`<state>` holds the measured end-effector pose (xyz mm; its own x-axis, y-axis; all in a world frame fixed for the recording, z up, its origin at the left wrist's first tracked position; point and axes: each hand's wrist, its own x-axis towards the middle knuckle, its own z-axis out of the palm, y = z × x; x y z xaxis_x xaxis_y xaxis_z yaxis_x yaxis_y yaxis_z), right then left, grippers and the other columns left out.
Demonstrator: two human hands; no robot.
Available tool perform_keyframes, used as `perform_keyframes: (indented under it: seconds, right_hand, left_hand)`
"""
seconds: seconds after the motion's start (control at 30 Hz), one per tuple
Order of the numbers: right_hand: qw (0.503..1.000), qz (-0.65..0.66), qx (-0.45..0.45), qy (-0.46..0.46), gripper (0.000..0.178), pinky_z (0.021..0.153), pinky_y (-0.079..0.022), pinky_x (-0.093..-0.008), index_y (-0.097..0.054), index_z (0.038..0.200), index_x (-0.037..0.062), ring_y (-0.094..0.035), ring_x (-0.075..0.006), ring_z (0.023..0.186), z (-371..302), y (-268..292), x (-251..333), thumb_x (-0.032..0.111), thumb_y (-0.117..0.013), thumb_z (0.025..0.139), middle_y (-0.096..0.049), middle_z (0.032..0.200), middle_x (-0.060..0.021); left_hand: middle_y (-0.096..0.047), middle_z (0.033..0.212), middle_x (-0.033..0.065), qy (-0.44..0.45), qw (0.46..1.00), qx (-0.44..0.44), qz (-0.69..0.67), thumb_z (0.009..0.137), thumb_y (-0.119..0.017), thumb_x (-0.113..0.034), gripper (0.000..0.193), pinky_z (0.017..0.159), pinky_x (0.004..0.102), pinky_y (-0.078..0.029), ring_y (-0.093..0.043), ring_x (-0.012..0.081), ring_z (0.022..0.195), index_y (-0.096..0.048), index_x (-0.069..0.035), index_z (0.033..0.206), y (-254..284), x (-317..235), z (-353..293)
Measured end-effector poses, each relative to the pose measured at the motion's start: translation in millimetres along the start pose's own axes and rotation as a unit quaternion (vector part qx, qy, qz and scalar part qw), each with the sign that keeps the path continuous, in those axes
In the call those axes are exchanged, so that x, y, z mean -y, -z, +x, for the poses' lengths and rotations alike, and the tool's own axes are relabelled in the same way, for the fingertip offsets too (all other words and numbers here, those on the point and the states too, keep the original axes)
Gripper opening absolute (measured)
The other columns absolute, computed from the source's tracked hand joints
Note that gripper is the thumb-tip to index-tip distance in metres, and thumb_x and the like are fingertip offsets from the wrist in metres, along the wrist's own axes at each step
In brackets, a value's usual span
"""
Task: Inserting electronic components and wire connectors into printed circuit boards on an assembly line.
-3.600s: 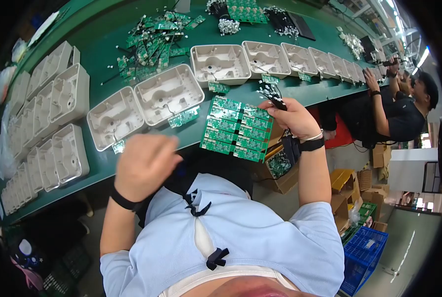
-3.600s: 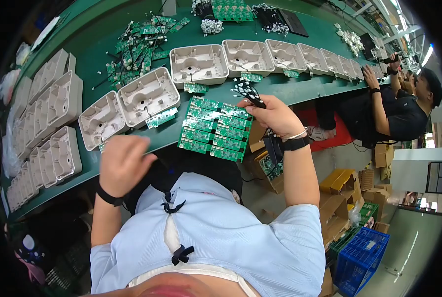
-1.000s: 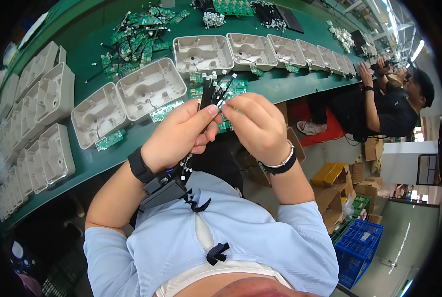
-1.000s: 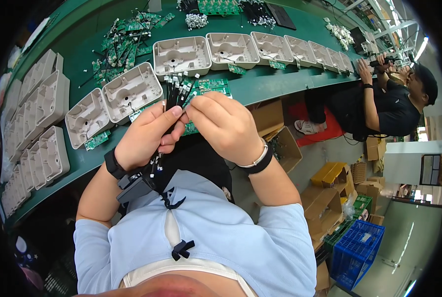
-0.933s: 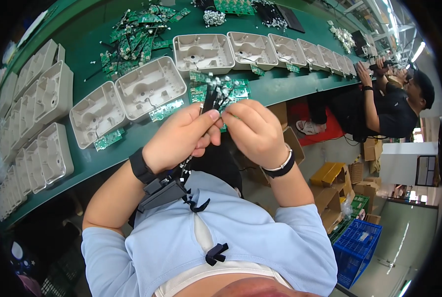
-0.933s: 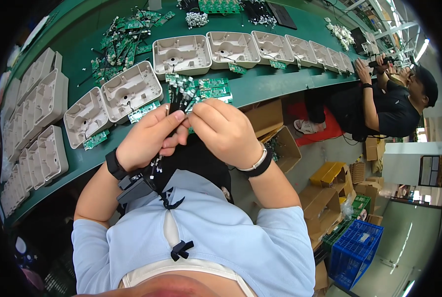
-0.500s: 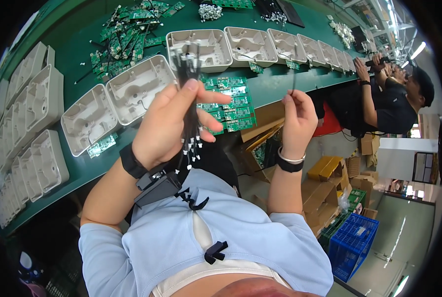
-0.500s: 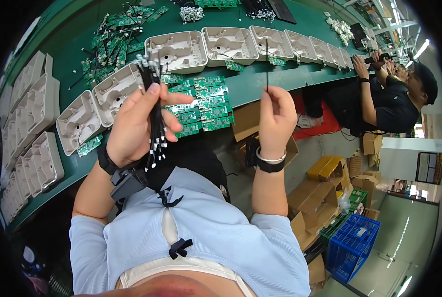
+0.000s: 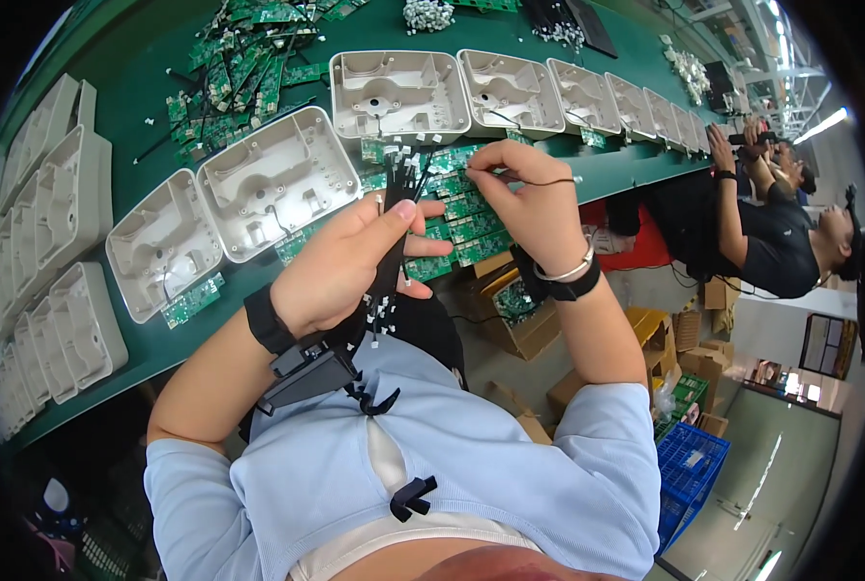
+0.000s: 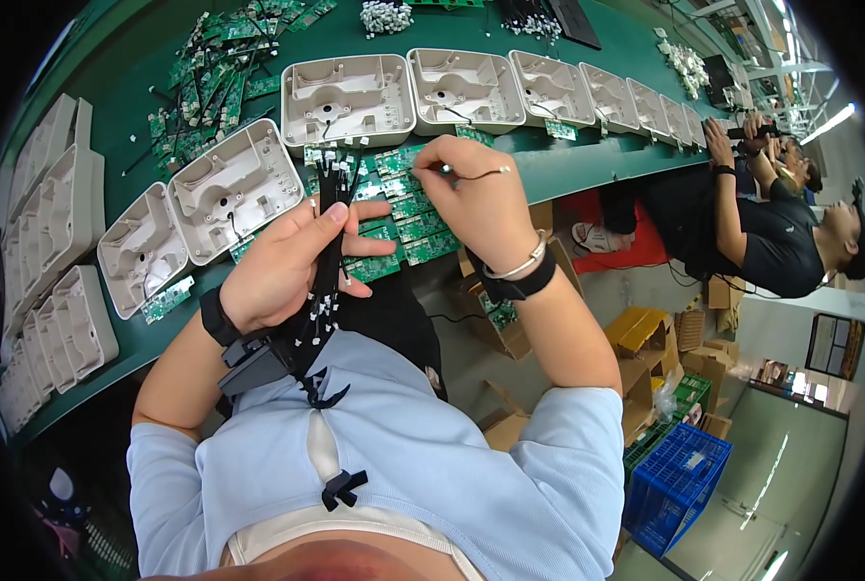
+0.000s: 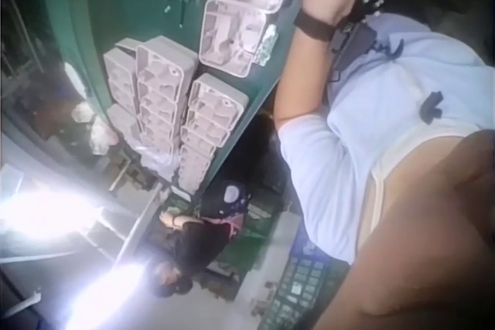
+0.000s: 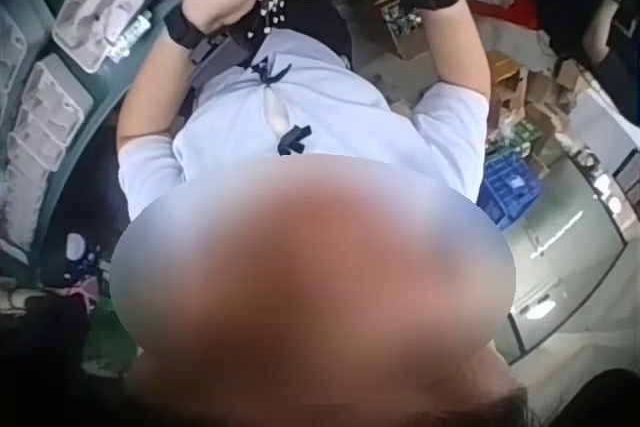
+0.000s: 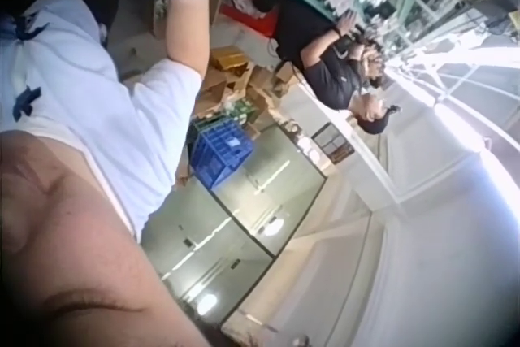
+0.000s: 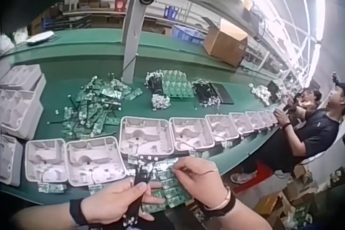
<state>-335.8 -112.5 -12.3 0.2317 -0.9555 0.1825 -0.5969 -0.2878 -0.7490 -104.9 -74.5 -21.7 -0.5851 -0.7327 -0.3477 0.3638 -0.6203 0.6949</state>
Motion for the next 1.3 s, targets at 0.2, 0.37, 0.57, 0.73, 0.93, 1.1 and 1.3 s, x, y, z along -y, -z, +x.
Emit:
perform_keyframes:
  seconds: [0.2,0.37,0.57,0.73,0.93,1.1,1.3]
  right_hand:
    - [0.998,-0.018,0.060,0.015,0.010,0.073,-0.055,-0.0265,-0.064,0.088,-0.0015,-0.068,-0.0168,0.087,-13.2,13.6,-3.4,-0.008,-0.068,0.081,-0.069,0.094,-0.0090]
    - [0.996,-0.037,0.079,-0.025,0.011,0.075,-0.055,-0.0277,-0.064,0.088,-0.0019,-0.068,-0.0180,0.088,-25.2,19.6,6.7,-0.010,-0.067,0.081,-0.069,0.094,-0.0090]
    - [0.997,-0.005,0.083,0.010,0.011,0.075,-0.054,-0.0278,-0.063,0.087,-0.0019,-0.067,-0.0184,0.086,-18.3,21.3,5.1,-0.010,-0.067,0.080,-0.069,0.093,-0.0096]
    - [0.992,0.008,0.081,0.098,0.011,0.070,-0.053,-0.0288,-0.064,0.087,-0.0008,-0.067,-0.0187,0.080,16.0,12.9,-0.1,-0.008,-0.068,0.080,-0.069,0.090,-0.0089]
    - [0.983,-0.103,0.108,0.106,0.013,0.068,-0.052,-0.0300,-0.064,0.088,0.0009,-0.067,-0.0217,0.077,25.9,4.5,0.8,-0.006,-0.068,0.078,-0.068,0.086,-0.0088]
    - [0.975,-0.147,0.110,0.124,0.014,0.067,-0.052,-0.0313,-0.063,0.088,0.0019,-0.067,-0.0253,0.076,28.2,3.8,1.1,-0.006,-0.068,0.077,-0.067,0.084,-0.0095]
    - [0.968,-0.167,0.134,0.132,0.011,0.065,-0.052,-0.0342,-0.062,0.087,0.0033,-0.067,-0.0288,0.074,33.8,4.5,9.9,-0.003,-0.066,0.078,-0.068,0.082,-0.0105]
  left_hand:
    - [-0.053,0.139,0.0136,0.021,0.999,0.006,0.047,0.106,-0.046,-0.030,0.034,0.071,0.0359,-0.061,-0.062,0.0254,0.116,-0.050,0.000,0.122,2.8,-2.5,-2.3]
    - [-0.052,0.141,0.0166,0.044,0.997,0.007,0.057,0.107,-0.043,-0.029,0.027,0.070,0.0359,-0.061,-0.063,0.0277,0.116,-0.051,-0.003,0.108,3.2,-3.3,-8.0]
    - [-0.052,0.141,0.0179,0.043,0.997,0.000,0.056,0.107,-0.042,-0.029,0.026,0.070,0.0360,-0.061,-0.063,0.0285,0.117,-0.051,-0.005,0.103,3.7,-3.2,-10.2]
    - [-0.051,0.142,0.0180,0.054,0.998,0.007,0.029,0.107,-0.042,-0.029,0.026,0.071,0.0365,-0.061,-0.062,0.0288,0.118,-0.050,-0.005,0.104,6.3,-4.5,-7.9]
    - [-0.051,0.143,0.0162,0.055,0.998,0.014,0.042,0.107,-0.042,-0.030,0.031,0.072,0.0360,-0.060,-0.061,0.0289,0.121,-0.049,-0.004,0.123,9.8,-0.9,-8.0]
    - [-0.052,0.139,0.0160,0.057,0.998,0.014,0.028,0.107,-0.045,-0.029,0.029,0.073,0.0335,-0.061,-0.061,0.0266,0.118,-0.050,-0.002,0.113,8.9,-3.8,-9.0]
    - [-0.052,0.140,0.0145,0.053,0.998,0.018,0.028,0.107,-0.044,-0.030,0.037,0.072,0.0328,-0.061,-0.060,0.0260,0.121,-0.048,0.000,0.129,7.9,-4.3,-10.2]
